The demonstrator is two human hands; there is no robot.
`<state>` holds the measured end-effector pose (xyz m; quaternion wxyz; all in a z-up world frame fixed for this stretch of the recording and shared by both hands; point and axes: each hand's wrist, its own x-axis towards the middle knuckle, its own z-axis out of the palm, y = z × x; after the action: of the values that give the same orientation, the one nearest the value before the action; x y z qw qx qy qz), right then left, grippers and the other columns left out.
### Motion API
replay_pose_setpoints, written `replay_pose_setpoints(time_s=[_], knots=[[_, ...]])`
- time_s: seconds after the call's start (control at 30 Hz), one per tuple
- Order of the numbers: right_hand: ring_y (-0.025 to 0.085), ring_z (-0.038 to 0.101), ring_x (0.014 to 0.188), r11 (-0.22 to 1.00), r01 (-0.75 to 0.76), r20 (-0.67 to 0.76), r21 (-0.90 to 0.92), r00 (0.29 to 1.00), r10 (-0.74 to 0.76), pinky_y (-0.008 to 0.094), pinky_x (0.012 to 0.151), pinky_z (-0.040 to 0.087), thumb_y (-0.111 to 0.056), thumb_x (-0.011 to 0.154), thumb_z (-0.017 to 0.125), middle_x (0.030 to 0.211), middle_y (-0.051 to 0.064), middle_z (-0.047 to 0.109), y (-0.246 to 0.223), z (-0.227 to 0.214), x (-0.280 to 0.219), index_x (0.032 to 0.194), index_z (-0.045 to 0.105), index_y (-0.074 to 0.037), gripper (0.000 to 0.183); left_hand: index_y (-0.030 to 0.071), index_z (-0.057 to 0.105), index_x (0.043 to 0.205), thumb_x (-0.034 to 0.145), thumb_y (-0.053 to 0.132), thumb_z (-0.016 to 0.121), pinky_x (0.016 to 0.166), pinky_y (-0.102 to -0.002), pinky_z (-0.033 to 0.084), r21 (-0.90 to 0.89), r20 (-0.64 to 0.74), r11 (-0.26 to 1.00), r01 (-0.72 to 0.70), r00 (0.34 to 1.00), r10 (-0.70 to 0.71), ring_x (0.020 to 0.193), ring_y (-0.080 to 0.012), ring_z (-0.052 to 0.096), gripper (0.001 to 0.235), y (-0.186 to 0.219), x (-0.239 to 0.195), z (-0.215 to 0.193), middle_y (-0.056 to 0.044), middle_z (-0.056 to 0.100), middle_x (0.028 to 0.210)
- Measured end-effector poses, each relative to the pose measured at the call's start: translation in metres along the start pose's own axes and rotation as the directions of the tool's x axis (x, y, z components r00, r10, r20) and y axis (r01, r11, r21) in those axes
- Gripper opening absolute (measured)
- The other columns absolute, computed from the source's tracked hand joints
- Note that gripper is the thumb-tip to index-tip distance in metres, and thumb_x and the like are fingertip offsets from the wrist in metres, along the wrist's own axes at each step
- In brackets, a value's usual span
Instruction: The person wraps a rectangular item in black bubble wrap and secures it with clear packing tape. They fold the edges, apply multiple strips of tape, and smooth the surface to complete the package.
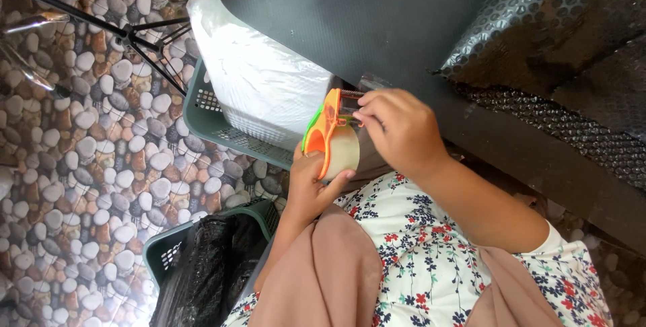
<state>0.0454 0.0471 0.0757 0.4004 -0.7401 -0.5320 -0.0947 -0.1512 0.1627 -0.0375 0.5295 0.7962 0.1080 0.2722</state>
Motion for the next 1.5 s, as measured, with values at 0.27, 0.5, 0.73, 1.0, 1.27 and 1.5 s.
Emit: replay_pose_setpoints(time_s=[0.27, 0.5, 0.73, 1.0, 1.27, 1.5], knots=[[0.029, 0.075, 0.088, 0.997, -0.074, 0.108, 0.013, 0.991, 0.073, 0.035, 0.077, 0.06, -0.01, 0.101, 0.063, 0.101, 0.011, 0.075, -0.022, -0.014, -0.003, 0.093, 0.057, -0.007, 0.01, 0.01, 0.073, 0.08, 0.085, 0.032, 0.085, 0.105, -0.049, 0.039, 0.021, -0.076, 1.0, -0.005, 0.997, 0.007, 0.07, -0.0286, 0.069, 0.025, -0.003, 0.002, -0.002, -0.006, 0.07, 0.069], [0.019, 0.068, 0.062, 0.86, -0.347, 0.148, 0.374, 0.938, 0.314, 0.027, 0.056, 0.053, -0.001, 0.085, 0.082, 0.081, 0.01, 0.073, -0.038, -0.043, 0.017, 0.076, 0.061, -0.003, 0.023, 0.01, 0.071, 0.075, 0.08, 0.042, 0.087, 0.103, -0.05, 0.041, -0.102, -0.051, 0.993, -0.061, 0.997, 0.056, 0.065, -0.0268, 0.067, 0.037, 0.018, 0.012, -0.004, -0.007, 0.068, 0.066], [0.015, 0.071, 0.062, 0.687, -0.522, 0.274, 0.506, 0.852, 0.446, 0.025, 0.06, 0.055, 0.006, 0.08, 0.079, 0.072, 0.01, 0.076, -0.025, -0.073, -0.013, 0.07, 0.063, -0.001, 0.02, 0.012, 0.073, 0.074, 0.064, 0.044, 0.095, 0.101, -0.05, 0.044, -0.249, 0.07, 0.964, -0.093, 0.991, 0.114, 0.064, -0.0255, 0.068, 0.041, 0.031, 0.016, 0.002, -0.004, 0.07, 0.067], [0.018, 0.072, 0.082, 0.594, -0.635, 0.274, 0.494, 0.762, 0.587, 0.025, 0.079, 0.063, 0.009, 0.082, 0.079, 0.087, 0.014, 0.071, -0.026, -0.112, -0.022, 0.076, 0.061, -0.001, 0.021, 0.011, 0.043, 0.066, 0.088, 0.04, 0.073, 0.085, -0.036, 0.042, -0.234, 0.266, 0.972, 0.011, 0.963, 0.053, 0.057, -0.0176, 0.035, 0.047, 0.083, 0.041, -0.012, -0.001, 0.037, 0.06], [0.013, 0.064, 0.073, 0.507, -0.662, 0.266, 0.552, 0.716, 0.646, 0.025, 0.072, 0.056, 0.005, 0.085, 0.078, 0.08, 0.009, 0.064, -0.001, -0.114, -0.039, 0.076, 0.054, -0.007, 0.028, 0.012, 0.037, 0.066, 0.088, 0.033, 0.072, 0.079, -0.033, 0.038, -0.289, 0.342, 0.955, 0.066, 0.939, 0.038, 0.058, -0.0178, 0.027, 0.047, 0.083, 0.038, -0.01, 0.0, 0.031, 0.061], [0.011, 0.065, 0.06, 0.453, -0.659, 0.325, 0.601, 0.719, 0.615, 0.022, 0.057, 0.058, 0.005, 0.084, 0.078, 0.076, 0.013, 0.069, 0.043, -0.079, -0.052, 0.076, 0.061, 0.002, 0.02, 0.005, 0.066, 0.065, 0.079, 0.024, 0.091, 0.067, -0.036, 0.049, -0.533, 0.224, 0.844, 0.048, 0.971, 0.086, 0.046, -0.0183, 0.053, 0.035, 0.039, 0.021, -0.002, -0.003, 0.054, 0.053]])
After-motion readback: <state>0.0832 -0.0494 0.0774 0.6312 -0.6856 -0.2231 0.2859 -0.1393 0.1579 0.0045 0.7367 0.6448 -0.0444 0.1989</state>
